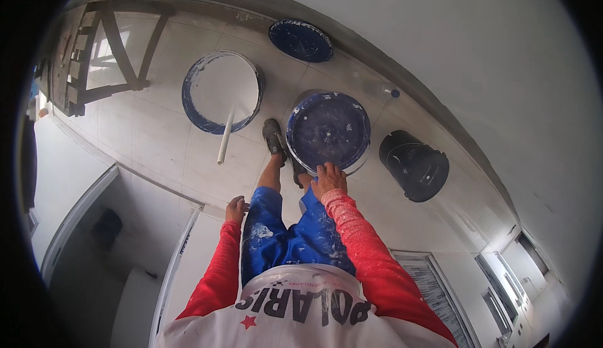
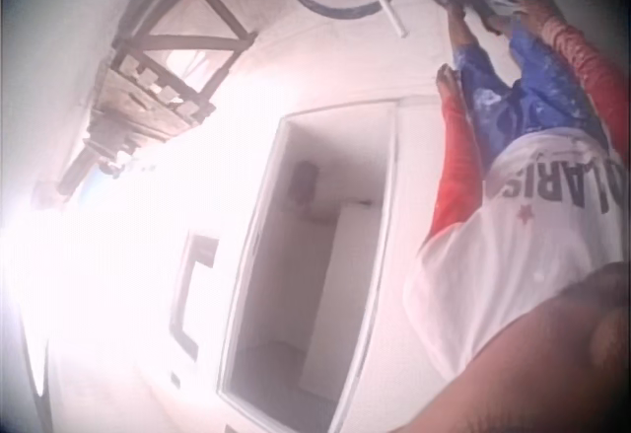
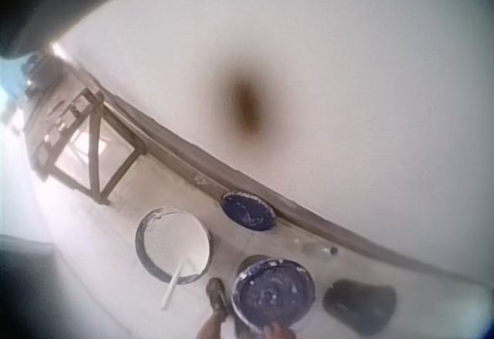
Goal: The person walks to a set of paint buckets, opens a bucket of white paint, and stirs it with a stick. They then pour some of the paint into a second bucket and add water from a plastic bottle before stirring again.
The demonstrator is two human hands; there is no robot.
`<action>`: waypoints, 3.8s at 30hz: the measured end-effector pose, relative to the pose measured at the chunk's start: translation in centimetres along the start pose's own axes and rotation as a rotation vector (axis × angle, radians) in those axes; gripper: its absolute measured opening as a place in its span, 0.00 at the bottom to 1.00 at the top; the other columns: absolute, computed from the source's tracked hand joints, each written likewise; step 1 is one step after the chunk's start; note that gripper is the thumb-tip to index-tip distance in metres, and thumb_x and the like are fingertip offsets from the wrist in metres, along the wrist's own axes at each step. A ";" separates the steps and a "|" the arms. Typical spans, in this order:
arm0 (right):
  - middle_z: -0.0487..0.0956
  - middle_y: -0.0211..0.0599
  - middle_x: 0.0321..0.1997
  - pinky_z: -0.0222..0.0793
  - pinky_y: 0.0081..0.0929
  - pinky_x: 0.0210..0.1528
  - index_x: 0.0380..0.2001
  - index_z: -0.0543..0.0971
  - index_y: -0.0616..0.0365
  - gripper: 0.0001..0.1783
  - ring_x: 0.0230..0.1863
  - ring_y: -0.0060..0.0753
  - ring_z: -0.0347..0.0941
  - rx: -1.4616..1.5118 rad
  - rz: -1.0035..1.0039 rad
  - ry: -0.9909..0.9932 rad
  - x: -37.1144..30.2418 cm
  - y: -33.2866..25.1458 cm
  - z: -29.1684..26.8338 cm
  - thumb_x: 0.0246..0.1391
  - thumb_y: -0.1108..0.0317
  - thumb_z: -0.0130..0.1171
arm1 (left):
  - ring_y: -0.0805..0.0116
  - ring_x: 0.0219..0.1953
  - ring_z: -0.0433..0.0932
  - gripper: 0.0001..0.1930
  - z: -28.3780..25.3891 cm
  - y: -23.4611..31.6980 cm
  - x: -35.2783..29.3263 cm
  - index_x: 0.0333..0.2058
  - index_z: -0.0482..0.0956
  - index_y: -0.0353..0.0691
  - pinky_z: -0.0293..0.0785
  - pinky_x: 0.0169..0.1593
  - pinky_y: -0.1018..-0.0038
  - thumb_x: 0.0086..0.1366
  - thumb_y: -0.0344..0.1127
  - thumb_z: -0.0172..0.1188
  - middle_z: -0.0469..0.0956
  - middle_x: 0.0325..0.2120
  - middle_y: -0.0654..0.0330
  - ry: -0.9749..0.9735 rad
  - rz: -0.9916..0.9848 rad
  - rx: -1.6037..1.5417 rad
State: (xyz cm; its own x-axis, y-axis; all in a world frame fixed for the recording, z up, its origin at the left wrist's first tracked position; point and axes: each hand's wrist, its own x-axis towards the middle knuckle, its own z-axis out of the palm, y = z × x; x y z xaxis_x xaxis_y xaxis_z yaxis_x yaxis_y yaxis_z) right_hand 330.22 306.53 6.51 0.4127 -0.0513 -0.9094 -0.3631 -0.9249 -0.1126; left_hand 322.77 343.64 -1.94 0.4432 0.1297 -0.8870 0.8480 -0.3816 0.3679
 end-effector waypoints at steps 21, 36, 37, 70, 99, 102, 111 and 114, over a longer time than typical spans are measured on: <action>0.80 0.35 0.28 0.75 0.41 0.34 0.29 0.80 0.53 0.04 0.31 0.45 0.79 0.567 -0.078 0.813 11.5 15.1 10.8 0.50 0.66 0.59 | 0.67 0.40 0.82 0.23 18.1 11.2 12.0 0.59 0.69 0.34 0.78 0.41 0.75 0.72 0.41 0.55 0.83 0.40 0.52 0.185 0.419 -0.113; 0.77 0.45 0.54 0.71 0.41 0.56 0.52 0.73 0.58 0.29 0.55 0.49 0.74 0.518 0.153 0.591 15.9 20.8 -1.5 0.49 0.58 0.68 | 0.55 0.38 0.83 0.32 20.1 22.3 10.5 0.59 0.71 0.37 0.77 0.45 0.65 0.61 0.48 0.67 0.83 0.36 0.47 0.316 0.502 0.329; 0.78 0.45 0.52 0.71 0.41 0.56 0.51 0.74 0.59 0.27 0.54 0.49 0.75 0.524 0.134 0.636 15.1 20.8 -1.0 0.50 0.59 0.67 | 0.58 0.37 0.83 0.32 20.2 22.3 9.5 0.59 0.70 0.35 0.77 0.44 0.67 0.62 0.45 0.67 0.83 0.36 0.47 0.310 0.529 0.312; 0.72 0.39 0.44 0.74 0.49 0.44 0.43 0.72 0.51 0.15 0.50 0.47 0.72 -0.011 0.927 0.853 -9.4 43.0 12.2 0.60 0.54 0.59 | 0.44 0.42 0.81 0.24 15.9 5.5 2.1 0.57 0.73 0.43 0.76 0.45 0.56 0.68 0.48 0.54 0.81 0.42 0.44 -0.078 0.370 0.800; 0.77 0.38 0.38 0.74 0.35 0.42 0.37 0.78 0.56 0.09 0.40 0.42 0.76 0.658 0.019 1.139 7.9 19.7 6.6 0.51 0.75 0.59 | 0.43 0.42 0.80 0.20 12.8 1.3 2.9 0.55 0.74 0.45 0.75 0.47 0.54 0.67 0.45 0.53 0.82 0.38 0.45 0.020 0.260 0.744; 0.78 0.39 0.38 0.74 0.37 0.45 0.37 0.77 0.55 0.08 0.41 0.42 0.77 0.583 -0.257 0.985 11.0 12.3 2.7 0.51 0.73 0.60 | 0.44 0.40 0.79 0.20 12.4 0.2 3.2 0.54 0.75 0.45 0.75 0.46 0.54 0.66 0.44 0.53 0.82 0.37 0.46 0.008 0.303 0.809; 0.80 0.44 0.54 0.72 0.37 0.56 0.54 0.75 0.58 0.34 0.54 0.44 0.78 1.158 0.438 0.585 34.0 11.8 0.8 0.44 0.55 0.71 | 0.49 0.41 0.79 0.19 12.1 1.0 5.3 0.52 0.78 0.47 0.72 0.49 0.56 0.63 0.42 0.55 0.83 0.34 0.52 -0.002 0.307 0.872; 0.82 0.43 0.50 0.72 0.36 0.55 0.51 0.77 0.56 0.32 0.50 0.43 0.80 1.158 0.250 0.488 36.6 10.4 2.4 0.44 0.55 0.72 | 0.50 0.42 0.79 0.19 11.3 0.4 5.0 0.52 0.78 0.47 0.72 0.49 0.57 0.63 0.42 0.55 0.83 0.34 0.53 0.004 0.254 0.872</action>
State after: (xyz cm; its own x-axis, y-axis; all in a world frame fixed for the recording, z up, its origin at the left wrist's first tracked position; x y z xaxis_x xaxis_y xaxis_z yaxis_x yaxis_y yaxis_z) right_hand 339.58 295.95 -28.85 0.4014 -0.5352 -0.7432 -0.8847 -0.0165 -0.4659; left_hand 322.01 333.81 -9.40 0.5889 -0.0506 -0.8066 0.2041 -0.9564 0.2091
